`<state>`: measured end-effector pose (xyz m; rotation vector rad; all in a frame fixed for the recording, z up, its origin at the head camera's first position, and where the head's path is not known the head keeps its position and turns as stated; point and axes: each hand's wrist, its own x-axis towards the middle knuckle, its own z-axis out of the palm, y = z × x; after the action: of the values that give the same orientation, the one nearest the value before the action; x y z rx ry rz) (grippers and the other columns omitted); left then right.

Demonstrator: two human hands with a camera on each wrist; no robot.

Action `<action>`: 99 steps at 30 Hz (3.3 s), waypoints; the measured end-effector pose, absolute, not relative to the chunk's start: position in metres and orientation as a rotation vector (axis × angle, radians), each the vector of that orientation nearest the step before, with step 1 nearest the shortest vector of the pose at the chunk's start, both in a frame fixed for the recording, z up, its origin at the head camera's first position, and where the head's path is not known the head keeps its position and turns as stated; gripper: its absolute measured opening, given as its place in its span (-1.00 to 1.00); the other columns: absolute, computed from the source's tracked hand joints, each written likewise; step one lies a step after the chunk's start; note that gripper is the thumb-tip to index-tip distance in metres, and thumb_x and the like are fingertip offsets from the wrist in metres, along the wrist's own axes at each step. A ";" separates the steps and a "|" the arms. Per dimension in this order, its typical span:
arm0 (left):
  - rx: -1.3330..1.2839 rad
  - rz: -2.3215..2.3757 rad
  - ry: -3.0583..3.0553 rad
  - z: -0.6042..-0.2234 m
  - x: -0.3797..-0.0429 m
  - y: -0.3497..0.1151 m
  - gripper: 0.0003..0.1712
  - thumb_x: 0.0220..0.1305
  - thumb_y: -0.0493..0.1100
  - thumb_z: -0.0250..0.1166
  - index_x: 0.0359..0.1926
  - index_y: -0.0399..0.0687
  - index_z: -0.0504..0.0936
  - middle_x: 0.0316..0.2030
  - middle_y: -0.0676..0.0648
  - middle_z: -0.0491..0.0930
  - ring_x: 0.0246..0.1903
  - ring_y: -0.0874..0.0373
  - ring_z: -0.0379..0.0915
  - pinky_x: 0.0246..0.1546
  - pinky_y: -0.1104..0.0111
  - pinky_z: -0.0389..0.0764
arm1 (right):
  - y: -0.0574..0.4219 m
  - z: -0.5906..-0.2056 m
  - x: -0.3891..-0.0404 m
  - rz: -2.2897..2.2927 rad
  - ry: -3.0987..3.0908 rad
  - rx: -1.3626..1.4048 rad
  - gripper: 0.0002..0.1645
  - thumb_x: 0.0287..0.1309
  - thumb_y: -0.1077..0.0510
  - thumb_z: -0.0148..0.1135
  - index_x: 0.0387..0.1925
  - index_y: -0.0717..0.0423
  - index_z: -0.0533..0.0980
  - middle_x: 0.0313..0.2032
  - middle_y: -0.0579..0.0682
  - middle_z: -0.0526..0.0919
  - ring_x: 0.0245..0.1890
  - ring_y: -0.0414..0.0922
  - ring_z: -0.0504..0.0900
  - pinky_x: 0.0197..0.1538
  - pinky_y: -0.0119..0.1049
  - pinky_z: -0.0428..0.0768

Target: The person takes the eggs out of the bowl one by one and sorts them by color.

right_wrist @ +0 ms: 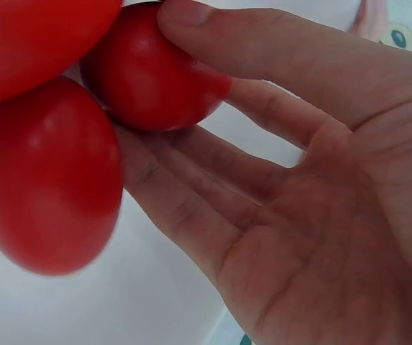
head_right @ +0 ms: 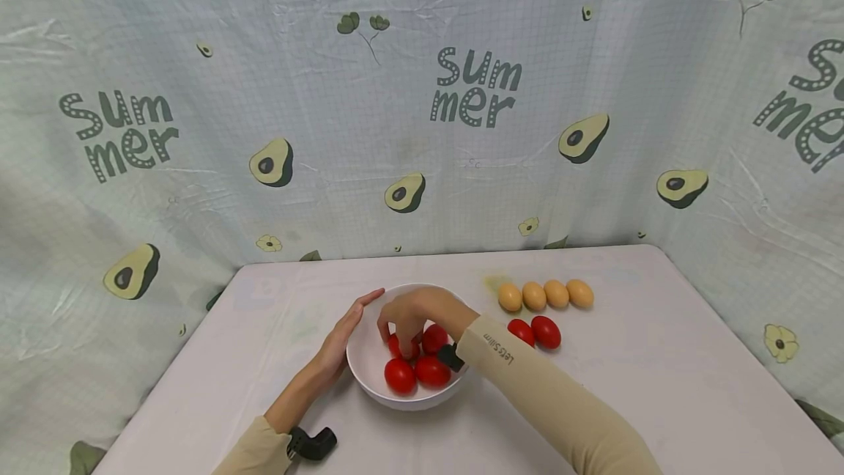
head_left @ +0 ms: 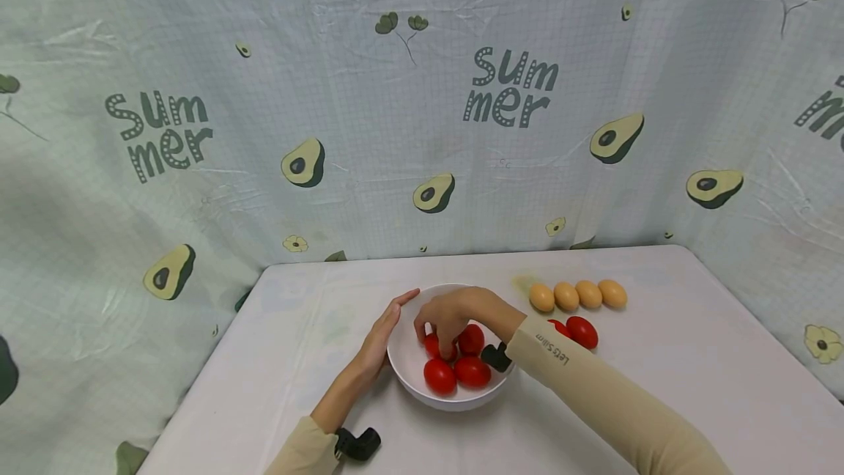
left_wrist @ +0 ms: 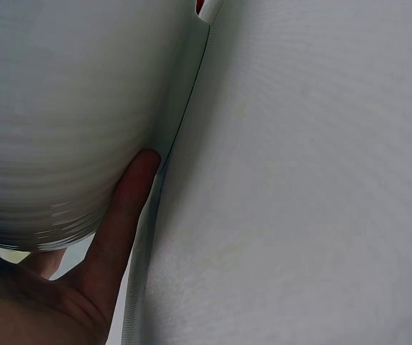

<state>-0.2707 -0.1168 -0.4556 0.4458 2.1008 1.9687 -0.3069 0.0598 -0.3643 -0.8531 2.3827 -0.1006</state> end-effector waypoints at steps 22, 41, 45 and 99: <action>0.448 1.939 2.129 -0.456 -0.271 -0.115 -0.45 0.50 0.23 -0.32 0.41 0.37 0.21 0.49 0.01 0.03 0.42 -0.06 0.07 0.33 0.01 0.32 | 0.100 -0.335 -0.304 -0.377 2.419 -0.913 -0.50 -0.01 0.20 0.41 0.01 -0.16 0.53 -0.12 -0.17 0.57 -0.07 -0.17 0.50 -0.19 -0.34 0.66; 0.417 1.938 2.155 -0.457 -0.269 -0.116 -0.46 0.49 0.25 -0.32 0.39 0.42 0.22 0.46 0.13 0.09 0.40 0.00 0.15 0.35 0.03 0.28 | 0.201 -0.326 -0.279 -0.777 2.569 -0.730 -0.42 -0.02 0.15 0.42 0.08 -0.21 0.49 -0.08 -0.19 0.59 -0.04 -0.10 0.54 -0.13 -0.27 0.66; 0.413 1.933 2.176 -0.457 -0.268 -0.116 -0.47 0.48 0.25 -0.30 0.39 0.44 0.22 0.45 0.14 0.10 0.40 0.01 0.15 0.36 0.07 0.28 | 0.230 -0.332 -0.276 -0.787 2.622 -0.724 -0.41 -0.02 0.12 0.41 0.09 -0.24 0.47 -0.03 -0.15 0.59 0.00 -0.08 0.53 -0.10 -0.24 0.67; 0.436 1.954 2.146 -0.457 -0.272 -0.114 -0.48 0.50 0.22 -0.31 0.39 0.41 0.23 0.44 0.14 0.13 0.41 0.06 0.13 0.42 0.06 0.15 | 0.364 -0.415 -0.278 -1.046 2.545 -0.349 -0.38 0.00 0.19 0.36 0.11 0.21 0.36 0.01 0.19 0.51 -0.03 0.01 0.49 -0.13 -0.15 0.66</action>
<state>-0.2718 -0.1139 -0.4571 0.4360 2.1458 1.9538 -0.2785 0.3642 -0.4150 -0.3486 2.5446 -1.0457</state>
